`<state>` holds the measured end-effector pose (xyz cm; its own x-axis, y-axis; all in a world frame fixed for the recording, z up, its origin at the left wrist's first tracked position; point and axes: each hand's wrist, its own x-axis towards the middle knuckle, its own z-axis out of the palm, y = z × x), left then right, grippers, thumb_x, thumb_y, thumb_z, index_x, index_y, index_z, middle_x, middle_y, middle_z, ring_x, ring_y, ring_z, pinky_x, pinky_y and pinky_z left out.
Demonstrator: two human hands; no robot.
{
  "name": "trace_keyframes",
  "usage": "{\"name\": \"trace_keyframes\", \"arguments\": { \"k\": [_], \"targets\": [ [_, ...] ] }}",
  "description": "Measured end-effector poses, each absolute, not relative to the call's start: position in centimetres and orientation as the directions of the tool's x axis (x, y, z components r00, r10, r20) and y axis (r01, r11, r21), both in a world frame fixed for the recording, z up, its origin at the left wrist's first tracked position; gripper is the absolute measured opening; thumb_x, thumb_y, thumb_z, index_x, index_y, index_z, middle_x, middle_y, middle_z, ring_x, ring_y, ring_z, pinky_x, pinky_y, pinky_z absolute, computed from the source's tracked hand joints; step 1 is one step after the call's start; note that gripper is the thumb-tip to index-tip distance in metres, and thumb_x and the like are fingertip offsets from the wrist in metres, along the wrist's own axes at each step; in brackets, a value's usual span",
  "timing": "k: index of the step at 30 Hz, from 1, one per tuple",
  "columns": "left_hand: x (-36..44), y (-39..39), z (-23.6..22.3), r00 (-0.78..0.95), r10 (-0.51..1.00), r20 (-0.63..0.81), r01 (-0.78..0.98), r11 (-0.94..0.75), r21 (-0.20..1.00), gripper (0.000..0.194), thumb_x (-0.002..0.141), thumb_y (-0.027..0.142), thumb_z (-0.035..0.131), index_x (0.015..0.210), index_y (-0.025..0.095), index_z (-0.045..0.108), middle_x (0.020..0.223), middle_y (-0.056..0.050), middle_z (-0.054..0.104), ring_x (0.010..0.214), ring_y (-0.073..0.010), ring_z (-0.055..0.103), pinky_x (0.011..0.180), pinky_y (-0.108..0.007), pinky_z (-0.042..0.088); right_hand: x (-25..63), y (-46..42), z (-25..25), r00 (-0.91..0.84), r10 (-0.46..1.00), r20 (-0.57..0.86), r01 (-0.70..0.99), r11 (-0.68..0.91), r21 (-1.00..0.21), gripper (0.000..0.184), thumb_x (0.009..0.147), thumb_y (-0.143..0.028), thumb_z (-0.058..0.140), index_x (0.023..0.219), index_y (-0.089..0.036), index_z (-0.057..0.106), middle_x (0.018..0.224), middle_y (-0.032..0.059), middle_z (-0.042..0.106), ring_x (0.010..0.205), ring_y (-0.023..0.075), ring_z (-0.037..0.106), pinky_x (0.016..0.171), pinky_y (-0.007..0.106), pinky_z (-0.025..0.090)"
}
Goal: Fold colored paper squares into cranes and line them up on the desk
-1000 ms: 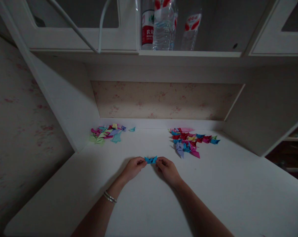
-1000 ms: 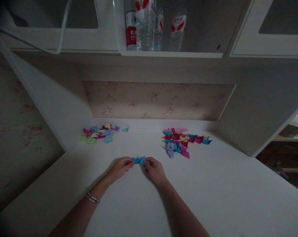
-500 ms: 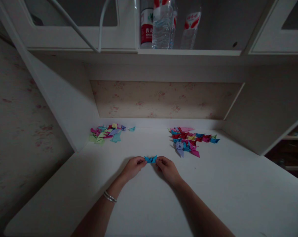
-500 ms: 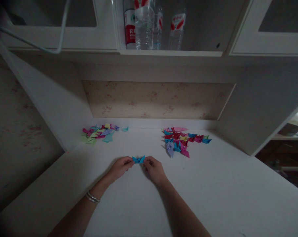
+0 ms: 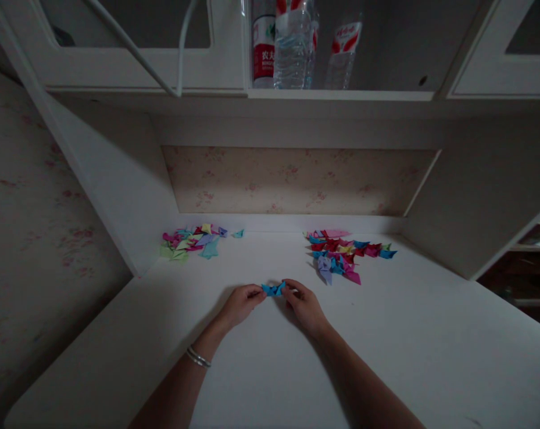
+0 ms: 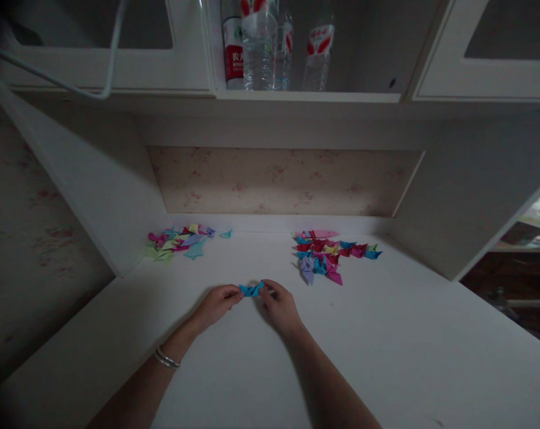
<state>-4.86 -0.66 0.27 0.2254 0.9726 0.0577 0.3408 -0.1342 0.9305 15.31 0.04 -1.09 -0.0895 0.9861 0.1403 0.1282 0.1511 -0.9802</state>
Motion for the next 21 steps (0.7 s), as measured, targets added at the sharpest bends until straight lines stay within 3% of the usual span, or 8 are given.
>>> {"name": "trace_keyframes", "arguments": {
  "k": [8,13,16,21],
  "targets": [
    [-4.8,-0.8,0.4,0.215,0.976,0.042,0.353,-0.118,0.928,0.034,0.077,0.048,0.056,0.076,0.015,0.064,0.060,0.003,0.047,0.057,-0.0113,0.041,0.053,-0.023,0.031,15.6,-0.6,-0.2,-0.073,0.986,0.148,0.072,0.153,-0.986,0.041,0.074,-0.056,0.064,0.089,-0.017,0.065,0.053,-0.0019,0.055,0.049,0.0132,0.049,0.047,0.025,0.035],
    [-5.1,-0.6,-0.1,0.180,0.982,0.054,0.353,-0.116,0.929,0.033,0.078,0.046,0.053,0.076,0.015,0.063,0.063,0.002,0.052,0.057,-0.0114,0.044,0.054,-0.023,0.034,20.7,-0.6,3.7,0.173,0.936,0.308,0.013,0.310,-0.951,0.035,0.077,-0.049,0.066,0.094,-0.019,0.062,0.061,-0.0001,0.061,0.057,0.0153,0.057,0.058,0.028,0.045],
    [-5.1,-0.7,-0.1,0.179,0.981,0.071,0.362,-0.133,0.922,0.031,0.078,0.044,0.053,0.073,0.015,0.062,0.062,0.003,0.051,0.057,-0.0113,0.043,0.054,-0.023,0.033,26.1,0.8,6.1,0.292,0.875,0.385,0.106,0.371,-0.923,0.038,0.074,-0.047,0.070,0.099,-0.019,0.062,0.076,0.0031,0.065,0.059,0.0141,0.058,0.057,0.028,0.047],
    [-4.8,-0.9,0.4,0.150,0.987,0.061,0.380,-0.114,0.918,0.033,0.076,0.047,0.053,0.074,0.016,0.063,0.061,0.003,0.051,0.055,-0.0115,0.043,0.053,-0.023,0.033,35.7,3.9,7.5,0.406,0.879,0.251,0.158,0.203,-0.966,0.047,0.065,-0.050,0.073,0.097,-0.018,0.063,0.088,0.0083,0.067,0.057,0.0139,0.060,0.051,0.026,0.049]
  ]
}}
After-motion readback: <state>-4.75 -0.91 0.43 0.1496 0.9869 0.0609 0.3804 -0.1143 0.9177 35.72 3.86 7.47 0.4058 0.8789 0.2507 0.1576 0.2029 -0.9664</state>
